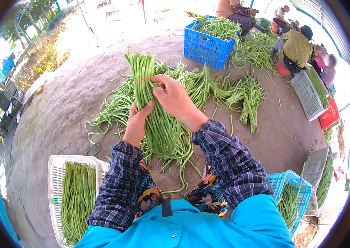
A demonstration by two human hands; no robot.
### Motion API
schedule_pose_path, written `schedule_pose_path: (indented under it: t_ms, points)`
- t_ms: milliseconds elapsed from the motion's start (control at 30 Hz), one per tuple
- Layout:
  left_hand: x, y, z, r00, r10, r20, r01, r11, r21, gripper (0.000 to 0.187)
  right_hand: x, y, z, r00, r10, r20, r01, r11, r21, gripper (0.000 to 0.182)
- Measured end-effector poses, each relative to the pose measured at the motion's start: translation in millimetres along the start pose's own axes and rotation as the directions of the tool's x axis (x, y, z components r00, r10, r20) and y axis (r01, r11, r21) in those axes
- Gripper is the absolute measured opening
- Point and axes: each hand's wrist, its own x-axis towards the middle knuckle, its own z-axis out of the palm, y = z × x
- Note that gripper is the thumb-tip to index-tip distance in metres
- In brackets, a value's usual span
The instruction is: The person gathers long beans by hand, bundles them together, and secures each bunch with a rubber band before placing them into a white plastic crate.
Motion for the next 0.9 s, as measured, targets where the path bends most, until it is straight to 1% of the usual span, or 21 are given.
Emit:
schedule_pose_path:
  t_ms: [33, 67, 100, 133, 200, 267, 333, 367, 400, 433, 467, 500, 533, 567, 600, 667, 700, 800, 833, 867, 900]
  points:
    - [1.2, -1.7, -1.9, 1.000, 0.000, -0.002, 0.000, 1.000, -0.001, 0.029, 0.9, 2.0, 2.3, 0.993, -0.116, -0.036, 0.112, 0.990, -0.086, 0.027]
    - [2.5, -4.2, -4.1, 1.000, 0.000, -0.018, -0.001, 0.999, -0.043, 0.027, 1.2, 4.2, 4.8, 0.993, -0.115, -0.033, 0.112, 0.990, -0.085, 0.027]
    - [3.7, -4.7, -3.8, 0.999, 0.000, -0.034, -0.003, 0.996, -0.084, 0.026, 1.0, 6.1, 5.7, 0.969, -0.248, -0.024, 0.235, 0.943, -0.237, 0.028]
    - [4.6, -4.9, -5.3, 0.999, -0.001, -0.038, -0.002, 0.997, -0.083, 0.026, 0.0, 8.7, 8.1, 0.928, -0.373, 0.007, 0.348, 0.857, -0.381, 0.028]
    - [7.0, -5.0, -7.5, 0.997, 0.048, -0.061, -0.057, 0.985, -0.162, 0.025, -5.6, 14.1, 14.2, 0.931, -0.363, 0.021, 0.341, 0.850, -0.401, 0.026]
    - [10.8, -2.5, -12.0, 0.994, 0.059, -0.092, -0.074, 0.984, -0.164, 0.025, -14.4, 17.7, 18.4, 0.931, -0.351, 0.101, 0.363, 0.855, -0.370, 0.023]
    - [10.8, 9.6, -16.5, 0.991, 0.057, -0.118, -0.076, 0.984, -0.158, 0.030, -28.9, 19.0, 17.7, 0.941, -0.314, 0.128, 0.339, 0.860, -0.382, 0.021]
    - [7.4, 17.4, -19.7, 0.989, 0.078, -0.124, -0.090, 0.991, -0.099, 0.038, -38.6, 24.0, 14.8, 0.940, -0.271, 0.206, 0.333, 0.859, -0.389, 0.020]
    - [9.4, 19.9, -29.3, 0.989, 0.069, -0.133, -0.083, 0.992, -0.100, 0.038, -46.4, 31.0, 10.8, 0.932, -0.225, 0.283, 0.327, 0.859, -0.395, 0.019]
    - [13.0, 22.2, -39.0, 0.985, 0.075, -0.158, -0.104, 0.976, -0.190, 0.042, -45.3, 47.5, 6.8, 0.906, -0.359, 0.223, 0.415, 0.855, -0.311, 0.019]
    - [15.4, 23.6, -48.0, 0.980, 0.079, -0.183, -0.128, 0.952, -0.278, 0.047, -45.5, 60.3, -5.5, 0.960, -0.246, 0.134, 0.272, 0.934, -0.230, 0.020]
    - [16.5, 23.6, -55.3, 0.979, 0.073, -0.189, -0.124, 0.953, -0.275, 0.047, -43.5, 62.8, -19.7, 0.991, -0.119, 0.056, 0.126, 0.983, -0.135, 0.021]
    - [18.3, 23.0, -61.2, 0.977, 0.109, -0.182, -0.165, 0.929, -0.332, 0.051, -40.3, 64.4, -39.6, 0.991, 0.131, 0.020, -0.132, 0.982, 0.132, 0.021]
    - [20.4, 22.6, -63.2, 0.974, 0.144, -0.173, -0.202, 0.899, -0.388, 0.056, -36.7, 64.0, -56.1, 0.926, 0.374, 0.049, -0.362, 0.847, 0.390, 0.021]
    - [21.3, 21.2, -62.3, 0.976, 0.137, -0.170, -0.193, 0.902, -0.385, 0.056, -35.1, 63.2, -63.0, 0.924, 0.379, 0.044, -0.365, 0.843, 0.394, 0.021]
    - [22.8, 15.8, -57.8, 0.983, 0.118, -0.138, -0.165, 0.897, -0.410, 0.061, -36.9, 62.4, -72.6, 0.928, 0.371, 0.026, -0.288, 0.671, 0.683, 0.020]
    - [22.9, 11.9, -54.7, 0.985, 0.107, -0.133, -0.152, 0.901, -0.407, 0.061, -38.8, 60.0, -73.1, 0.925, 0.380, 0.019, -0.289, 0.666, 0.688, 0.020]
    - [22.5, 3.1, -42.8, 0.998, 0.063, -0.029, -0.069, 0.929, -0.364, 0.056, -36.9, 51.1, -61.2, 0.928, 0.368, 0.047, -0.303, 0.678, 0.669, 0.018]
    - [21.2, 1.8, -38.5, 1.000, 0.031, -0.006, -0.031, 0.938, -0.347, 0.052, -34.3, 50.0, -55.9, 0.939, 0.334, 0.079, -0.314, 0.741, 0.594, 0.017]
    - [20.5, 0.4, -33.4, 0.999, 0.033, -0.005, -0.032, 0.939, -0.343, 0.052, -31.9, 49.9, -52.0, 0.947, 0.300, 0.116, -0.315, 0.797, 0.514, 0.016]
    - [20.6, -1.1, -29.0, 1.000, -0.009, 0.001, 0.009, 0.944, -0.329, 0.051, -29.8, 47.3, -49.2, 0.950, 0.290, 0.115, -0.308, 0.815, 0.491, 0.025]
